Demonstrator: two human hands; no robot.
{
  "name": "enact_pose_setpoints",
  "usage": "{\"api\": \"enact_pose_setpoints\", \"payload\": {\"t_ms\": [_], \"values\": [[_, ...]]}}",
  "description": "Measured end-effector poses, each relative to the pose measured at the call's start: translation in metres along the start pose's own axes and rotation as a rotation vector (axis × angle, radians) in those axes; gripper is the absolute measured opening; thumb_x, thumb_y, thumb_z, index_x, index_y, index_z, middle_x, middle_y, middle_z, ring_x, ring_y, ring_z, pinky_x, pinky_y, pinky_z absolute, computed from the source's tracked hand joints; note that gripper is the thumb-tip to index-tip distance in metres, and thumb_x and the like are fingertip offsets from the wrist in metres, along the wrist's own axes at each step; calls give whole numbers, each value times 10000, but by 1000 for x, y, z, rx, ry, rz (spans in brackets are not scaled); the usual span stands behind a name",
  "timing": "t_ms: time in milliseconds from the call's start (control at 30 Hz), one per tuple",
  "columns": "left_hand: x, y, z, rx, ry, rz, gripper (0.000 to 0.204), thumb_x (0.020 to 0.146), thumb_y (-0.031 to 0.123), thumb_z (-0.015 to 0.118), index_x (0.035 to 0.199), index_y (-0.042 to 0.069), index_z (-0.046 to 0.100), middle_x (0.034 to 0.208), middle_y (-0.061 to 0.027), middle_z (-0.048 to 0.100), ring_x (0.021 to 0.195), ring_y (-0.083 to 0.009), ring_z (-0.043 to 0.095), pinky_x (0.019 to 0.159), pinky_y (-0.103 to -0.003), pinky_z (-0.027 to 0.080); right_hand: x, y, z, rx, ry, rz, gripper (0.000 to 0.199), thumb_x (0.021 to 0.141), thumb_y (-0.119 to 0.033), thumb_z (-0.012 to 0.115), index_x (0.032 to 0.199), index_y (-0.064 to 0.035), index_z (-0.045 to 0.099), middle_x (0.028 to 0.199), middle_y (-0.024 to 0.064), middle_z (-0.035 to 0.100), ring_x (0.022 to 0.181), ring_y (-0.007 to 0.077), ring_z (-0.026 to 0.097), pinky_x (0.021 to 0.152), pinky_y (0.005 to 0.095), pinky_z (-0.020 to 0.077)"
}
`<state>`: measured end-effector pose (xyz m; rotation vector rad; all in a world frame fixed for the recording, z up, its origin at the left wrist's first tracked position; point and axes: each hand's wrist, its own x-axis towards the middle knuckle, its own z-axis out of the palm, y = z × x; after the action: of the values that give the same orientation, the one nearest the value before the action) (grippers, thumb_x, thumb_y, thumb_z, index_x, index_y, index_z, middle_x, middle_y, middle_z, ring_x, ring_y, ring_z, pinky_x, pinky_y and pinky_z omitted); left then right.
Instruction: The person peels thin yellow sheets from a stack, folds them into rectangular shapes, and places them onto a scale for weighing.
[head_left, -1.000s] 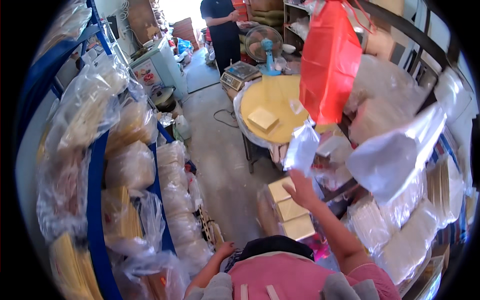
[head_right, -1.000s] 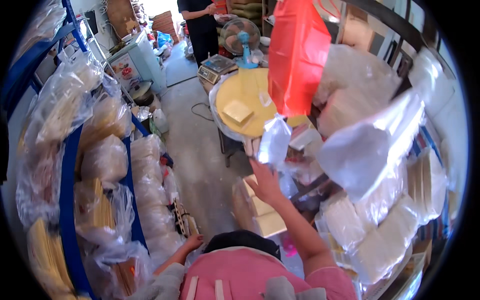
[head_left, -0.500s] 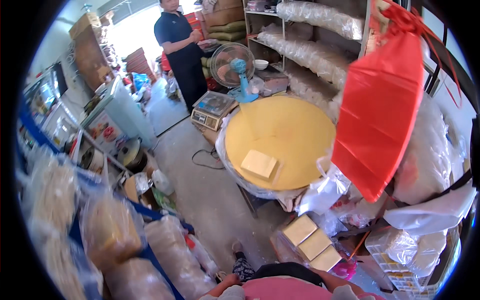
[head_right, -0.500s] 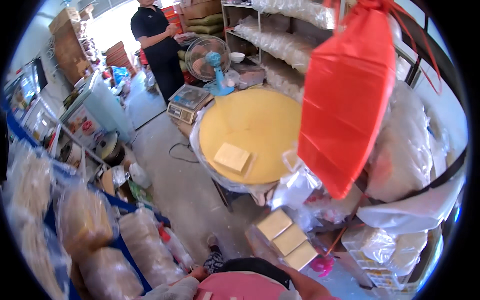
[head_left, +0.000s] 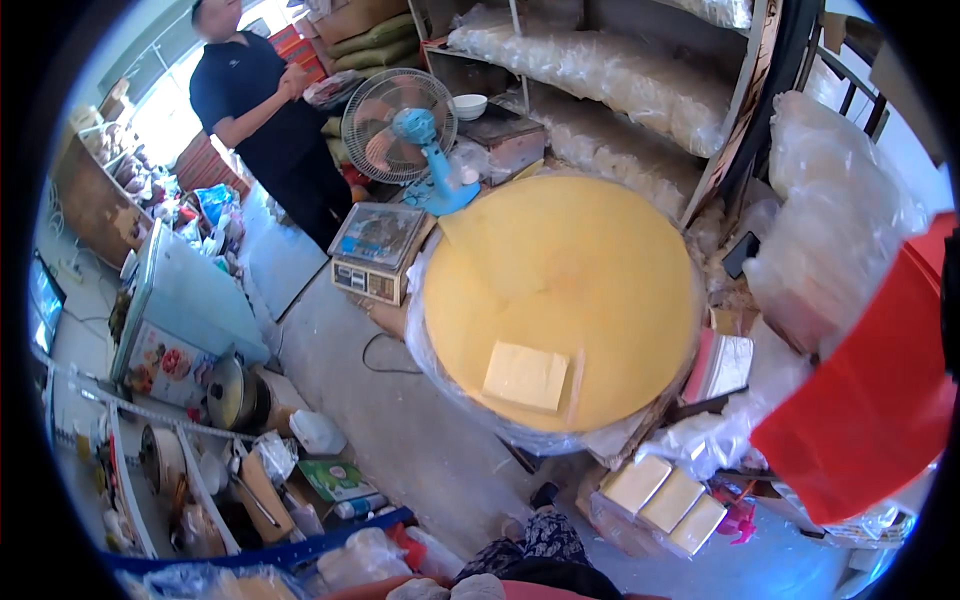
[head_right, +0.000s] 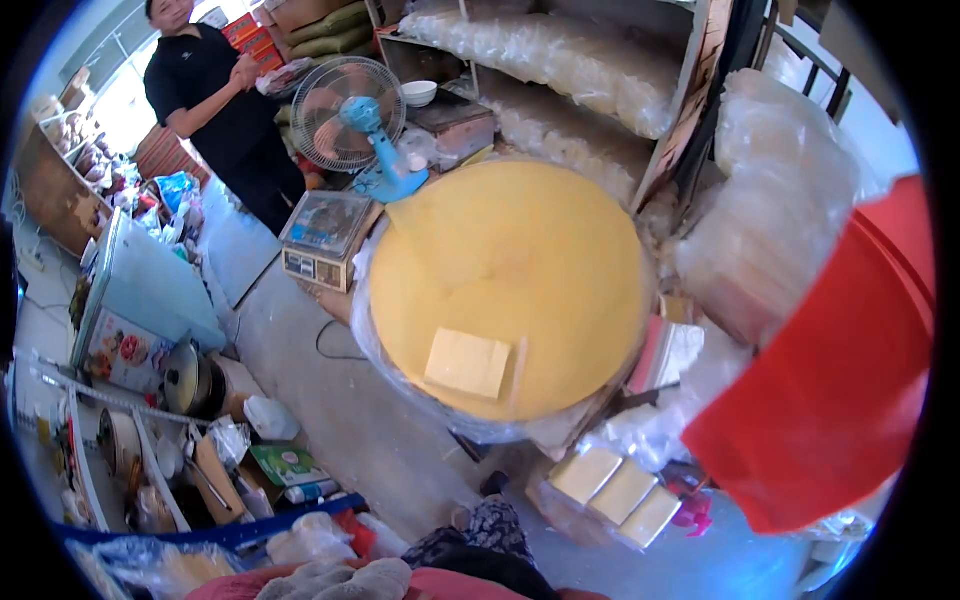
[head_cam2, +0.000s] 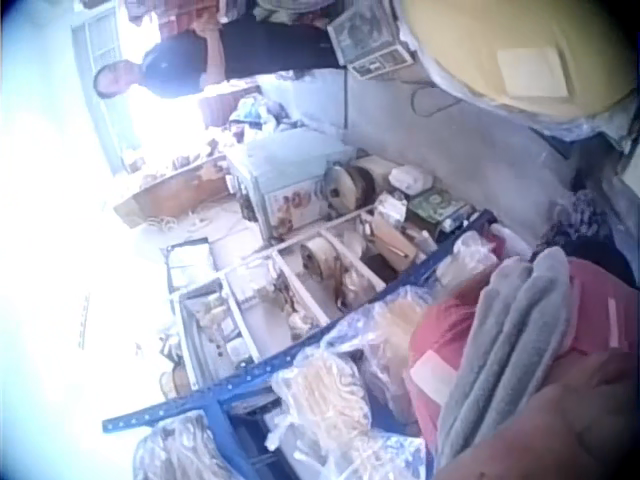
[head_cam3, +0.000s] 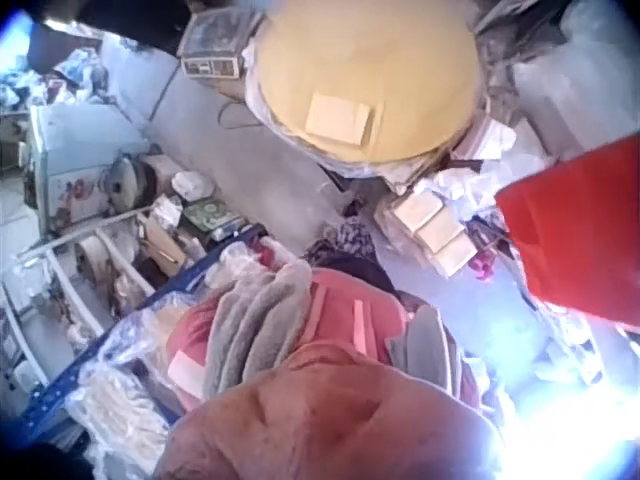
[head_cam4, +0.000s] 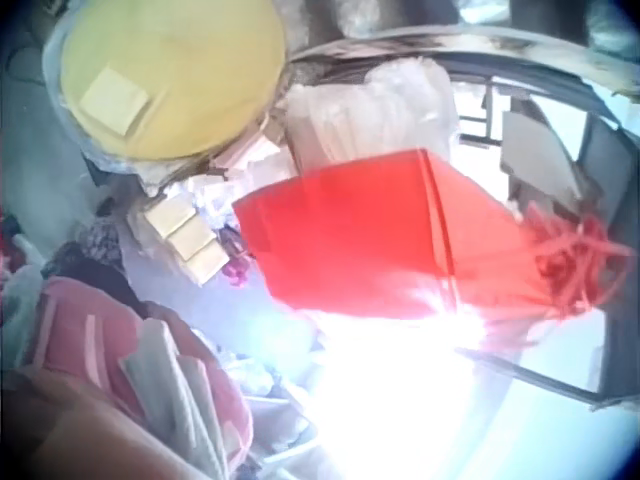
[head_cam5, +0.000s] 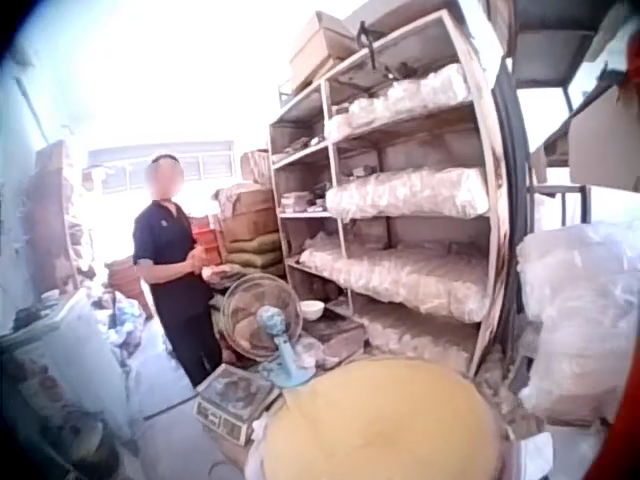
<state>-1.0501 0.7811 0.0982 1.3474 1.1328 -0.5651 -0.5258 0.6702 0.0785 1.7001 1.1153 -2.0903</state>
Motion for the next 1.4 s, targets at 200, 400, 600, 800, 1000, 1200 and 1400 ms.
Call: {"api": "enact_pose_setpoints", "payload": {"t_ms": [200,400,600,800,1000,1200,1400], "values": [[77,-48,-77,-246,-193,110,521,829,445,673,1146,37,609,895,-180,686,872,-277,676,753,-391,528,100,-35,-55,-2,-13,-192,311,847,-385,661,939,-88,675,834,41,660,767,203,629,716,365,517],[242,-44,-218,-170,124,-34,494,840,294,653,1237,20,545,947,-142,684,847,-246,678,704,-353,534,272,-81,-69,177,403,-223,406,812,-446,692,998,-88,654,911,62,671,826,200,623,770,383,512],[441,-101,-291,760,62,68,522,913,330,559,1367,96,456,1399,-202,481,1306,-290,467,1091,-448,353,419,-139,-62,95,575,-97,591,859,-476,569,1289,-71,547,1311,195,566,1222,378,521,1001,426,442],[486,-106,-291,702,148,243,494,904,316,565,1335,89,480,1370,-183,508,1288,-282,485,1089,-450,357,468,-141,11,116,508,50,552,876,-449,552,1272,-64,557,1297,212,569,1216,380,525,1002,433,439],[408,-114,-301,577,226,462,467,896,301,570,1304,83,504,1341,-164,535,1271,-273,503,1088,-452,360,487,-150,84,-6,495,51,513,894,-422,535,1254,-57,566,1283,230,572,1210,382,529,1003,441,436],[346,-105,-327,554,313,685,440,888,286,576,1272,77,528,1312,-146,562,1253,-265,520,1086,-454,364,495,-193,90,-50,-188,117,504,906,-444,561,1245,-73,609,1230,176,631,1123,333,604,958,407,467],[312,-104,-360,578,338,877,414,880,271,581,1241,70,551,1283,-127,588,1236,-257,538,1084,-456,367,549,-198,27,-10,110,110,485,909,-431,568,1241,-81,615,1210,174,641,1104,323,613,947,408,473]]}}
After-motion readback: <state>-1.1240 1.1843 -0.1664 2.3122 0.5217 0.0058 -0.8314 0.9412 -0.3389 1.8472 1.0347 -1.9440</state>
